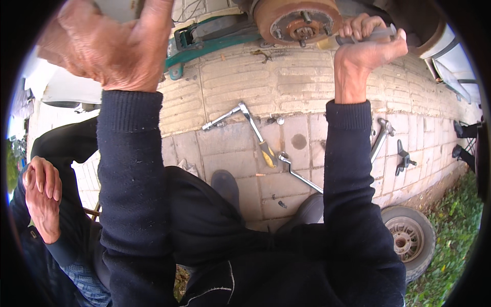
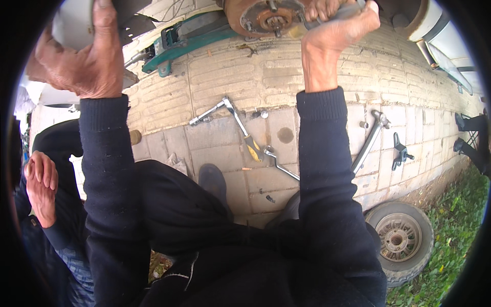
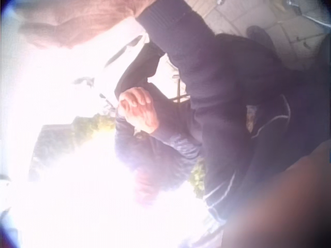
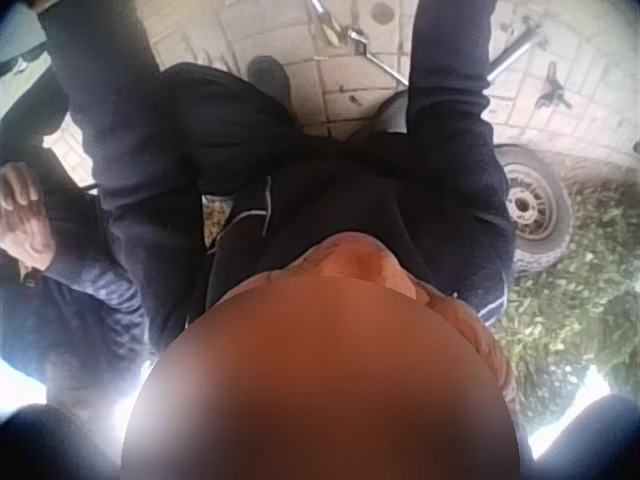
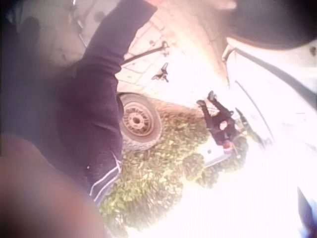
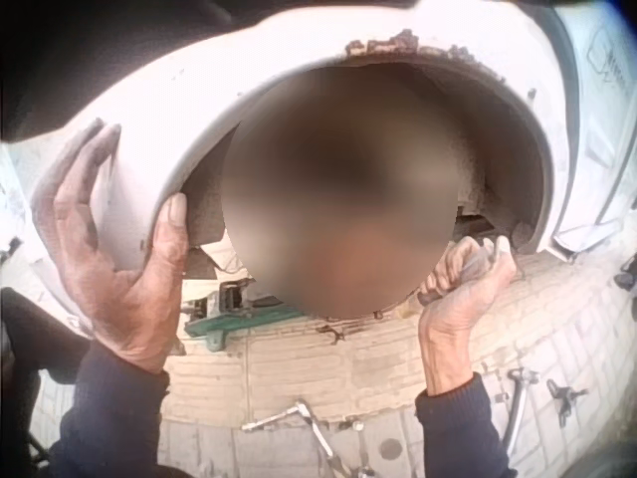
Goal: The person works on a car wheel hub, using a screwdriver and pliers to adjust components. They lift and position a tire onto the hub, then remove it again to continue working on the hub with pliers and a wrench.
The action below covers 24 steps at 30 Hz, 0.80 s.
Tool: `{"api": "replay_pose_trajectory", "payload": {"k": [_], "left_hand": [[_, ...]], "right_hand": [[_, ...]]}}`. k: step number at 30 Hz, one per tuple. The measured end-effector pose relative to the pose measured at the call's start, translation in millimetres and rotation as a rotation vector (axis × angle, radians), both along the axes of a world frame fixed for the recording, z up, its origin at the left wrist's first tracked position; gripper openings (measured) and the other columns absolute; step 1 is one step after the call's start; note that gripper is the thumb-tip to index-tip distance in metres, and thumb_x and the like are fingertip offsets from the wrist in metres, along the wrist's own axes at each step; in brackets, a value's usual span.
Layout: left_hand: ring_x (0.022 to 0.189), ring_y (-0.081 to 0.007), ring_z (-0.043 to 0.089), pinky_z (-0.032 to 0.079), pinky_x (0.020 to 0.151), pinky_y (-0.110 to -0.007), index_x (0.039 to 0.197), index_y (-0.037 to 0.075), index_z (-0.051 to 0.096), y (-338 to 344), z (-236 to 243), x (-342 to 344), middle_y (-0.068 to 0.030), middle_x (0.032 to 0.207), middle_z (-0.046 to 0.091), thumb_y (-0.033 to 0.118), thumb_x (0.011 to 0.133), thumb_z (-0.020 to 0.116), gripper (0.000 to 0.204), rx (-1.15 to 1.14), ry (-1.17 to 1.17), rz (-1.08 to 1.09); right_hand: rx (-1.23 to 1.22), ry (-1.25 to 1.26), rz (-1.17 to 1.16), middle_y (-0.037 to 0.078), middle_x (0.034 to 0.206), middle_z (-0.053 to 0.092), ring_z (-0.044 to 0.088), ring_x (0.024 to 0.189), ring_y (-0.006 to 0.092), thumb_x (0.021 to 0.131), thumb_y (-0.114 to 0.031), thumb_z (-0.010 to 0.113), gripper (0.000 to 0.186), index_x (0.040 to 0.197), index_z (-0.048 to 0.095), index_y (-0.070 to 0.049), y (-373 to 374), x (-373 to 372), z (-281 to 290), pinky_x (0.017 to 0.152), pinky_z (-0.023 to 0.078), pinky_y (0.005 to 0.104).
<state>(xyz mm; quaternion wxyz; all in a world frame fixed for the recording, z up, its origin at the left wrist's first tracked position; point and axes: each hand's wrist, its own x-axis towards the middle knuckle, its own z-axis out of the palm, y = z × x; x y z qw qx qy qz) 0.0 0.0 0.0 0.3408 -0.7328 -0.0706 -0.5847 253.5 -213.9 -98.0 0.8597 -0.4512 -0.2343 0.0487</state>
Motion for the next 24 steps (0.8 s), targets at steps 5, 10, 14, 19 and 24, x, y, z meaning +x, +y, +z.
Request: {"api": "replay_pose_trajectory", "payload": {"k": [5,10,14,19,24], "left_hand": [[0.131,-0.0358,0.049,0.039,0.112,-0.048,0.133,0.001,0.059,-29.5,5.2,4.5,-0.0201,0.136,0.055,0.01,0.081,0.077,0.056,-0.114,-0.016,0.025],[0.122,-0.0316,0.056,0.045,0.106,-0.042,0.13,0.002,0.062,-94.2,30.4,-8.0,-0.0181,0.132,0.058,0.012,0.084,0.078,0.05,-0.568,0.226,-0.473],[0.103,-0.0201,0.067,0.054,0.092,-0.036,0.113,0.005,0.072,-142.3,16.1,0.9,-0.0079,0.11,0.071,0.022,0.082,0.087,0.038,-1.103,0.294,-0.402],[0.104,-0.0282,0.062,0.049,0.094,-0.037,0.112,0.001,0.071,-152.8,-0.8,-33.4,-0.0124,0.108,0.068,0.013,0.073,0.088,0.044,-1.285,0.198,-0.352],[0.108,-0.0284,0.061,0.048,0.095,-0.038,0.116,-0.001,0.068,-154.7,-30.5,-92.5,-0.0119,0.113,0.067,0.012,0.077,0.082,0.043,-1.351,0.028,-0.268]], "right_hand": [[-0.033,-0.045,0.062,0.006,0.057,0.035,0.034,0.055,0.0193,0.097,-0.066,0.034,0.067,0.063,0.037,-0.008,-4.3,-2.7,16.2,0.054,0.031,0.035],[-0.032,-0.069,0.278,0.006,0.064,0.039,0.041,0.061,0.0194,0.103,-0.058,0.038,0.062,0.068,0.042,-0.007,-12.8,-20.9,61.5,0.059,0.036,0.034],[-0.062,-0.268,0.417,0.005,0.069,0.039,0.041,0.067,0.0191,0.107,-0.05,0.032,0.056,0.072,0.042,-0.007,-11.7,-71.6,97.7,0.065,0.036,0.0325],[-0.087,-0.292,0.649,0.004,0.073,0.038,0.035,0.07,0.0155,0.108,-0.046,0.029,0.052,0.072,0.037,-0.01,17.1,-147.3,132.1,0.067,0.032,0.0303],[-0.073,-0.332,0.772,0.0,0.073,0.038,0.037,0.069,0.0128,0.112,-0.041,0.034,0.049,0.074,0.037,-0.011,44.1,-224.4,103.1,0.067,0.038,0.0292]]}}
